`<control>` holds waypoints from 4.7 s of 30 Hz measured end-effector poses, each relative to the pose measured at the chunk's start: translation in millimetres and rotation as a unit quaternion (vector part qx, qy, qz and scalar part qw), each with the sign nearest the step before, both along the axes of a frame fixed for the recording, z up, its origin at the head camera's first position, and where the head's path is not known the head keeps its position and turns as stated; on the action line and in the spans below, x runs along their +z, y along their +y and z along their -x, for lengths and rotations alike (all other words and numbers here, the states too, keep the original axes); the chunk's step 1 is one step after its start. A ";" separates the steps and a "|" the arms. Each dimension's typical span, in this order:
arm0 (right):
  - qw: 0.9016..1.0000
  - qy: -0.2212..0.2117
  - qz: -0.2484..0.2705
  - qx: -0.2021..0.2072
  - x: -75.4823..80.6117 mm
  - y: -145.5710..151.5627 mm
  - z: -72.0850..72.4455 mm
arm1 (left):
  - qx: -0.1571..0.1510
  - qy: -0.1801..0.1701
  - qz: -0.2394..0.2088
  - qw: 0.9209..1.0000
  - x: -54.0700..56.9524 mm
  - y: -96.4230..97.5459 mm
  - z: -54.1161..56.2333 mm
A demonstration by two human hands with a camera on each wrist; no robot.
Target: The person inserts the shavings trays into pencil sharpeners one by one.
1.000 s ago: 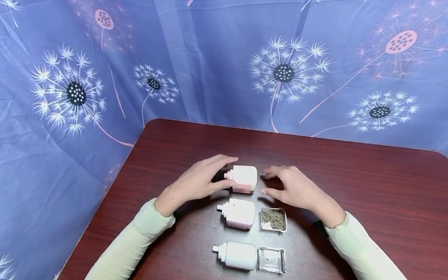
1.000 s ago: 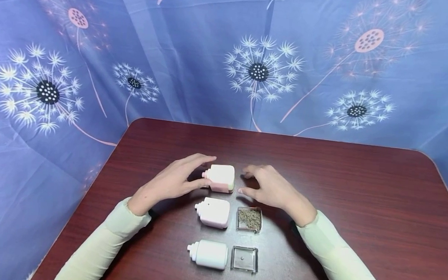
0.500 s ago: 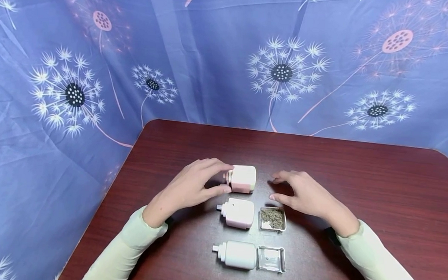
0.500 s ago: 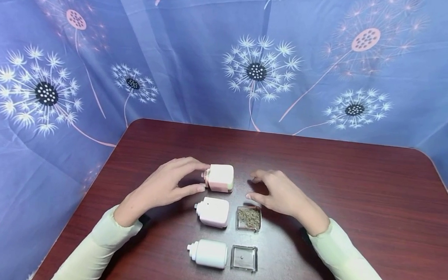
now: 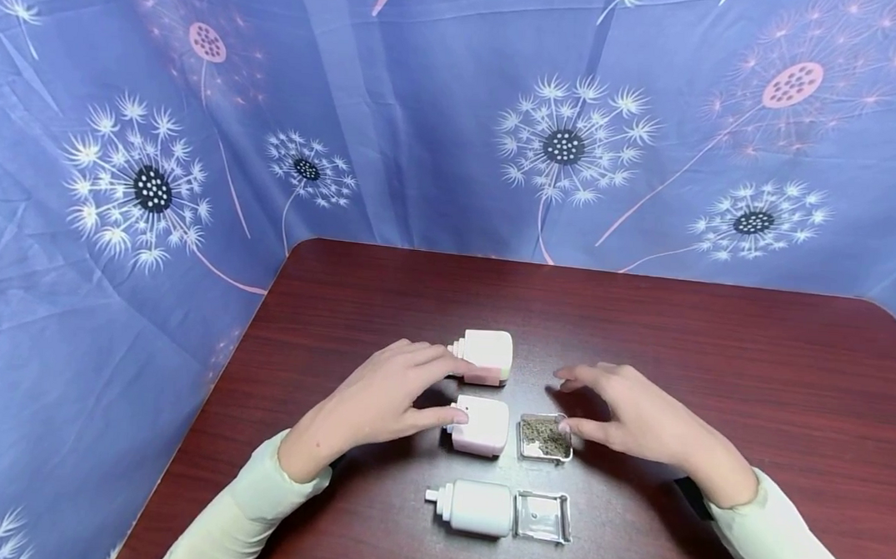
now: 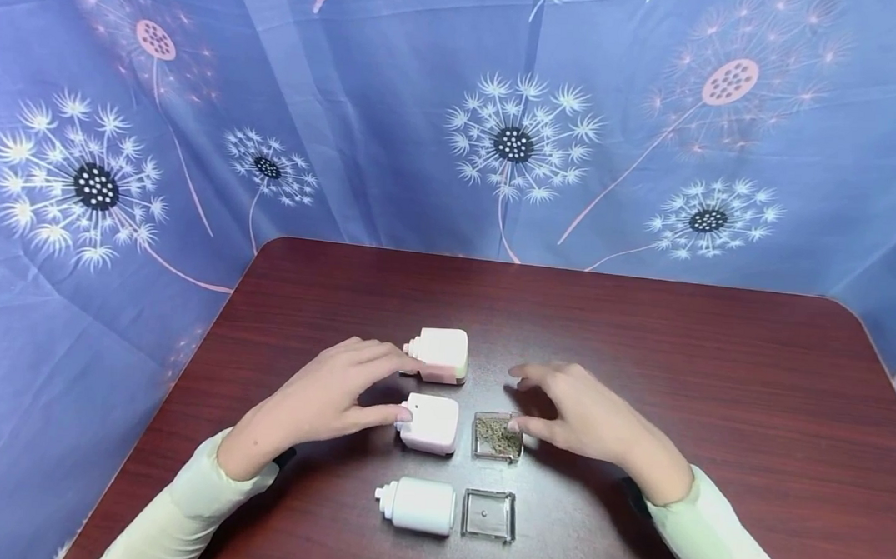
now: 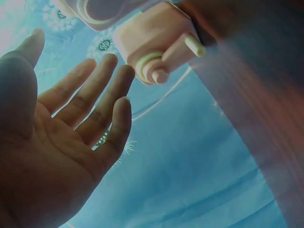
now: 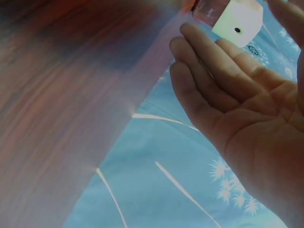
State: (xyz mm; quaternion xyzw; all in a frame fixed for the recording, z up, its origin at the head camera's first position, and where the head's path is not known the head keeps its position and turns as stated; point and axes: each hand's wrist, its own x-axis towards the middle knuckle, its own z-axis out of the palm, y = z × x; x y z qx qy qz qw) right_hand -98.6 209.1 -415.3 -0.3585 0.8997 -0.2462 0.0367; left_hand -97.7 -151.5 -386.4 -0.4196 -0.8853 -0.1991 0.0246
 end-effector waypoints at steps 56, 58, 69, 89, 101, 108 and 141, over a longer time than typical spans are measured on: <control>0.999 -0.010 -0.037 0.033 -4.7 -7.9 -18.1 | 0.004 -0.027 0.049 0.998 -20.0 6.4 -13.4; 0.999 -0.008 -0.033 0.037 -4.8 -8.7 -17.8 | 0.004 -0.029 0.048 0.998 -19.8 6.5 -13.3; 0.999 -0.005 -0.030 0.042 -9.5 -14.9 -16.8 | 0.007 -0.041 0.050 0.998 -19.4 6.9 -13.4; 0.998 -0.014 -0.016 0.058 -8.2 -28.9 -12.7 | 0.008 -0.040 0.053 0.998 -18.6 8.2 -14.2; 0.998 -0.006 -0.011 0.065 -9.5 -35.3 -11.9 | 0.010 -0.045 0.047 0.998 -19.1 8.2 -12.7; 0.998 0.000 -0.009 0.064 -10.9 -38.9 -11.1 | 0.013 -0.051 0.044 0.998 -17.2 7.7 -13.5; 0.997 -0.005 0.001 0.078 -13.4 -53.4 -11.6 | 0.016 -0.067 0.043 0.997 -17.7 8.3 -13.4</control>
